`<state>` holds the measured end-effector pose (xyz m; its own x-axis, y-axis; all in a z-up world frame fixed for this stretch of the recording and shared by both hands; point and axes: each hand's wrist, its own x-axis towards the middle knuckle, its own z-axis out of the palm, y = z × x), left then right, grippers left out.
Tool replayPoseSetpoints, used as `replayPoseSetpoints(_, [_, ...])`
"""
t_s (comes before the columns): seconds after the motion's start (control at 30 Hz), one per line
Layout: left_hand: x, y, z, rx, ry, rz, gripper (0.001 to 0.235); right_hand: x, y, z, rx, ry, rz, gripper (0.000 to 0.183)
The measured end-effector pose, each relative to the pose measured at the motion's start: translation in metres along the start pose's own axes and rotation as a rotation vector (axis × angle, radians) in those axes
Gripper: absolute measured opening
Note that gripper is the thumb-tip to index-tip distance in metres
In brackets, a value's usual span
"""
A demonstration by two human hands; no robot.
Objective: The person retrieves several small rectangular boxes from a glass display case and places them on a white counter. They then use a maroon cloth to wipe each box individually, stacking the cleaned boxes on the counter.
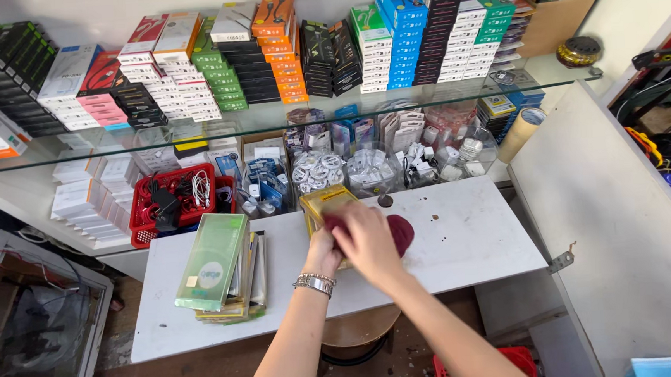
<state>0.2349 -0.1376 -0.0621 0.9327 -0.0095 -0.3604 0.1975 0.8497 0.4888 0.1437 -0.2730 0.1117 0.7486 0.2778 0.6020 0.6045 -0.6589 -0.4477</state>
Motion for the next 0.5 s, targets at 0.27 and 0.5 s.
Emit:
replayPoseSetpoints(0.27, [-0.014, 0.025, -0.012, -0.014, -0.013, -0.107, 0.036, -0.008, 0.018, -0.016, -0.069, -0.002, -0.259, 0.034])
replayPoseSetpoints(0.5, [-0.058, 0.054, -0.006, -0.012, -0.049, -0.204, 0.041, 0.001, 0.039, -0.030, 0.045, 0.065, 0.305, 0.032])
